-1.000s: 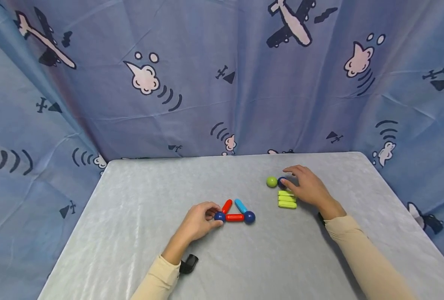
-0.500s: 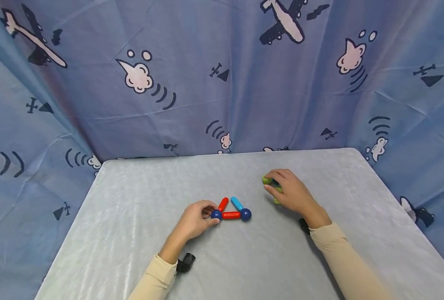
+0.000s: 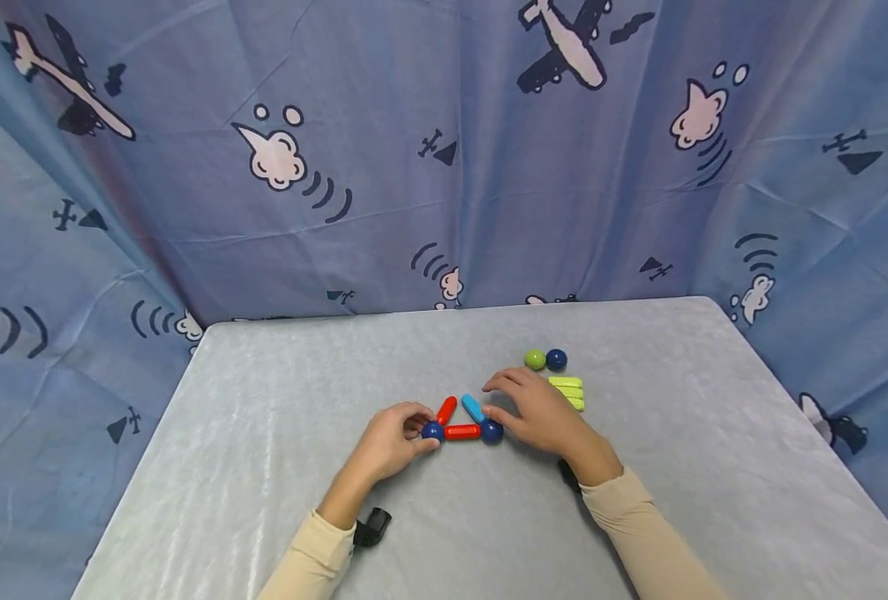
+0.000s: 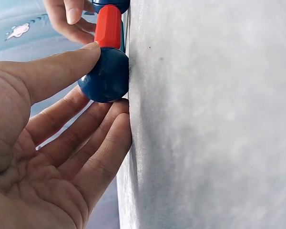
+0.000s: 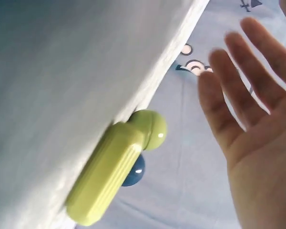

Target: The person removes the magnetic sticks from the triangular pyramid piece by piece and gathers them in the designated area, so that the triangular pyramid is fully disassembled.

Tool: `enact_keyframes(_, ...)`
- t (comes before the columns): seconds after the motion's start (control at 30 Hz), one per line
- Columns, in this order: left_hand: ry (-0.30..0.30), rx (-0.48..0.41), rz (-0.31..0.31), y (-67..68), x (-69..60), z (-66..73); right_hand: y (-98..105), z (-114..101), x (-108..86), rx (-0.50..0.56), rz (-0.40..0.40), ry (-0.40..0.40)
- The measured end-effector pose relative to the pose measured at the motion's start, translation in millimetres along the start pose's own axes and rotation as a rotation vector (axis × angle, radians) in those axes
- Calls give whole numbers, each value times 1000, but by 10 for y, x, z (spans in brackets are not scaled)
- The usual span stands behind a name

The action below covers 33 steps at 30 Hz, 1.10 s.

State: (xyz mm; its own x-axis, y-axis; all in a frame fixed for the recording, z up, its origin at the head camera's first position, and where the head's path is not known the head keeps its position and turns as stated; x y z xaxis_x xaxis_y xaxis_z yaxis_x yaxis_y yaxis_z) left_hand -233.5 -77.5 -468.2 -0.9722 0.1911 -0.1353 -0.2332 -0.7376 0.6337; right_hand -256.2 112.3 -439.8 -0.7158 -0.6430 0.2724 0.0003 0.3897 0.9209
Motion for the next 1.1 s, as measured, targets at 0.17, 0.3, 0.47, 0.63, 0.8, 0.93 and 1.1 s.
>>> enact_keyframes(0.17, 3, -5, 3, 7, -1, -4, -103, -95, 70, -21, -68, -8)
enact_keyframes(0.3, -5, 7, 4, 4, -6, -17, -157, -111, 137, -34, -83, 5)
enact_keyframes(0.47, 2, 12, -1, -12, 1, -35, -231, -101, 261, -35, -146, 13)
enact_keyframes(0.63, 10, 10, -15, -33, 12, -31, -289, -74, 375, -45, -263, 19)
enact_keyframes(0.8, 15, 10, -6, -15, 15, -24, -313, -79, 466, -21, -367, 18)
enact_keyframes(0.93, 4, 12, 3, -4, 11, -10, -333, -77, 506, 19, -407, -11)
enact_keyframes(1.1, 7, 7, 0, -9, 12, -11, -330, -64, 513, 90, -376, -14)
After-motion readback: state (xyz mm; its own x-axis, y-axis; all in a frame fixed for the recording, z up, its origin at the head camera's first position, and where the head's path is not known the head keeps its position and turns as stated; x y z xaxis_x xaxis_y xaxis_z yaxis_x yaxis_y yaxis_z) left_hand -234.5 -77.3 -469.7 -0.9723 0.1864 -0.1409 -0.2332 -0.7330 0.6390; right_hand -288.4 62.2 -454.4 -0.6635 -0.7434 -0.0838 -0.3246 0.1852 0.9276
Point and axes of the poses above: each hand's wrist, its own x-axis towards the middle knuckle, its own y-axis out of the back of the hand, z = x × y, the point moved 9 cm from there along x, towards the middle knuckle, and after that the axes turned 11 degrees about y, right-handed, at the moved point
